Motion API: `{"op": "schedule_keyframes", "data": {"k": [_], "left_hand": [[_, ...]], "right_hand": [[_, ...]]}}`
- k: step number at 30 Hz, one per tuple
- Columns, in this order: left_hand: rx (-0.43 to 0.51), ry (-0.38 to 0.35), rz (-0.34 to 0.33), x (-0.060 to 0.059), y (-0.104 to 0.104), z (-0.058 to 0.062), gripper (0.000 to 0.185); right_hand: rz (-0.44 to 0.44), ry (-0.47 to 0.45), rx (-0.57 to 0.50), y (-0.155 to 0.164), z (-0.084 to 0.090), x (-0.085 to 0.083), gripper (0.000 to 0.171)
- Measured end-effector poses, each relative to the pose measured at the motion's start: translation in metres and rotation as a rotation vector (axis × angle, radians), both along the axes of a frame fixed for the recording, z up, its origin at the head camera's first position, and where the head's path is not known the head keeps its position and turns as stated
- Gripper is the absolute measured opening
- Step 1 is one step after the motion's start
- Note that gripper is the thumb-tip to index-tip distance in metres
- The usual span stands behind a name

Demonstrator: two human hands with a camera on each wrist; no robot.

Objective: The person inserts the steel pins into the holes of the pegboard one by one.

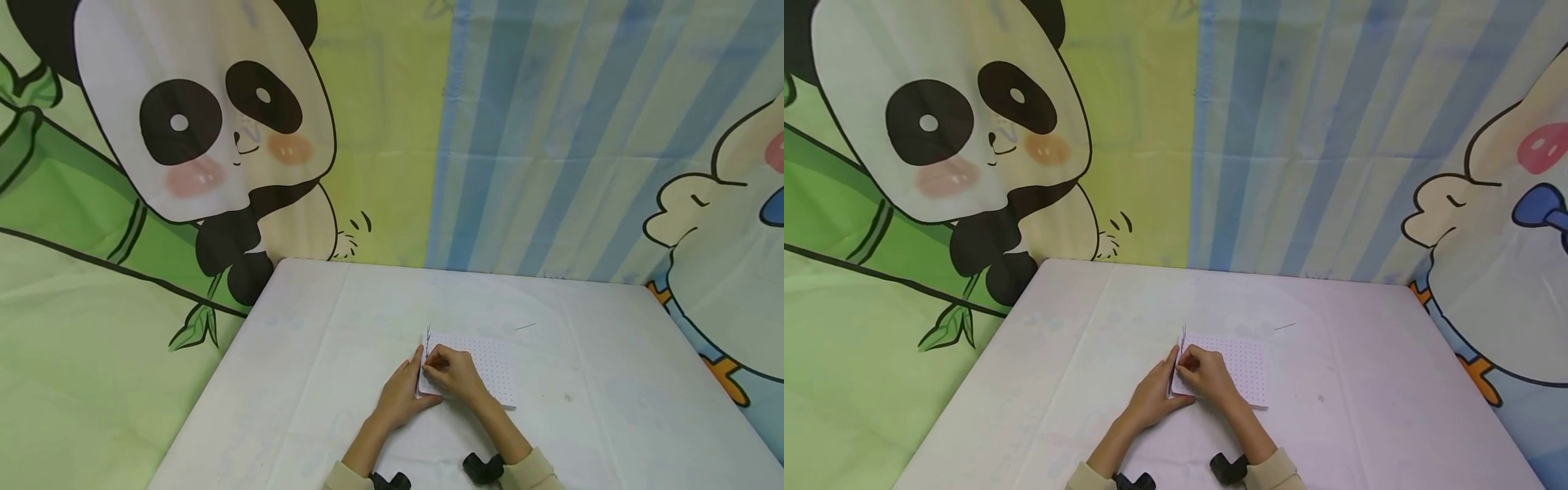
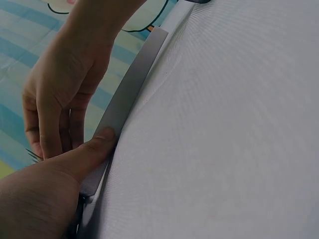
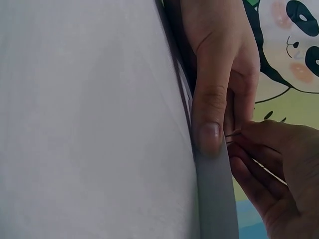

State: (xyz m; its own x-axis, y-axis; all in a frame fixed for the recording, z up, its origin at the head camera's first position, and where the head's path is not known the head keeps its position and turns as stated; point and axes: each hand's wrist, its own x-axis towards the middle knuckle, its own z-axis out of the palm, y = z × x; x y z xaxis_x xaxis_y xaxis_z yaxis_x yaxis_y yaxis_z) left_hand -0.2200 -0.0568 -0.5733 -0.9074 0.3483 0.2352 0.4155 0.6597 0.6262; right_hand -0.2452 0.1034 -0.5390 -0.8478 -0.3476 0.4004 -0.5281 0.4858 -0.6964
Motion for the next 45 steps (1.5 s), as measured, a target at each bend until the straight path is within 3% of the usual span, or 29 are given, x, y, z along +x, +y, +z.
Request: {"op": "schedule_keyframes", "data": {"k": [5,10,18,23,30,40,45], "left_hand": [[0.003,0.004,-0.005,-0.001,0.000,-0.002,0.102],[-0.004,0.003,0.002,-0.001,0.002,-0.002,0.103],[-0.058,0.002,0.015,0.000,0.003,0.000,0.106],[-0.075,0.021,0.023,0.000,0.001,0.001,0.106],[-0.060,0.022,0.012,-0.001,0.002,-0.002,0.106],[-0.065,-0.030,0.023,-0.001,0.005,-0.002,0.108],[-0.063,-0.014,0.025,0.000,0.004,-0.002,0.108]], "right_hand": [[-0.002,-0.056,0.086,0.007,0.010,0.002,0.014],[0.008,-0.109,0.168,0.034,0.028,-0.005,0.012],[-0.237,-0.056,0.248,0.117,0.047,-0.041,0.005],[-0.366,-0.008,0.262,0.156,0.039,-0.062,0.012],[-0.449,-0.034,0.256,0.178,0.018,-0.075,0.011],[-0.461,-0.085,0.322,0.190,0.001,-0.076,0.009],[-0.443,-0.081,0.333,0.190,-0.001,-0.078,0.008]]}}
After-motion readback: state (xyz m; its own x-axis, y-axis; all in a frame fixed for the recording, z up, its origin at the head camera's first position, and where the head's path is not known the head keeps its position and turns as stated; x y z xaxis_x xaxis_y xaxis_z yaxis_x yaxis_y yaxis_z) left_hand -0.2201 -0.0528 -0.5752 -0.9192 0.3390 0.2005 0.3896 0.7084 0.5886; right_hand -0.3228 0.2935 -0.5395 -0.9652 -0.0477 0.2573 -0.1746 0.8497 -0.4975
